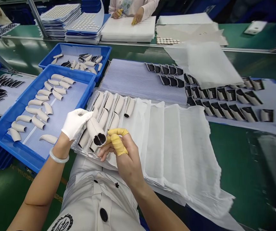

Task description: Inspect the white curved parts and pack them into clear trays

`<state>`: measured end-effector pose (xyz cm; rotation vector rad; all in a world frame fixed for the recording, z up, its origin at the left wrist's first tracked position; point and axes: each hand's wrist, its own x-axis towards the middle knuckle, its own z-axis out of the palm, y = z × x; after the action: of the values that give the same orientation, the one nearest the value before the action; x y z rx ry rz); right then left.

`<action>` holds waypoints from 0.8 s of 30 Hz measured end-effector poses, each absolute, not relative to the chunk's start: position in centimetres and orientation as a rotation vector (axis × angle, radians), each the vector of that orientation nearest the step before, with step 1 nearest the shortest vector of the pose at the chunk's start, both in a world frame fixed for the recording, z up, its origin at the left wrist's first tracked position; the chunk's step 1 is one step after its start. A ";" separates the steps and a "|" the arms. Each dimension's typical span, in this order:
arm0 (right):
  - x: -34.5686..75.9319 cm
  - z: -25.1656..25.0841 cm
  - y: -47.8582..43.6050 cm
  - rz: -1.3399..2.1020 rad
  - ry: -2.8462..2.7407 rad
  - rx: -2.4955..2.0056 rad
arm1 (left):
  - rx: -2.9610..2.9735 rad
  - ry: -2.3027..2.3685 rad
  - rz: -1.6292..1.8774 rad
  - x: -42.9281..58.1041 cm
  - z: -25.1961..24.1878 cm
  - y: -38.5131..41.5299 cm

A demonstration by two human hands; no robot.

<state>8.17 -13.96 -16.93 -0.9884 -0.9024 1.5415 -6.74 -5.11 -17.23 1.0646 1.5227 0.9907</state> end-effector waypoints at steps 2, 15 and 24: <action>8.5 -16.7 -13.8 1.526 -0.914 -1.008 | 1.055 1.523 0.965 -6.4 -17.5 -5.0; 12.4 -19.8 -12.7 1.134 -1.128 -1.597 | 1.671 1.594 1.084 -0.9 -19.0 -3.2; 15.2 -24.0 -12.5 0.641 -1.527 -1.884 | 2.311 1.243 0.475 3.4 -21.3 2.9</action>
<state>15.20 -12.50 -24.03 -1.8836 -1.5269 0.6405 3.36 2.87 -21.33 2.3110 1.2430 0.4749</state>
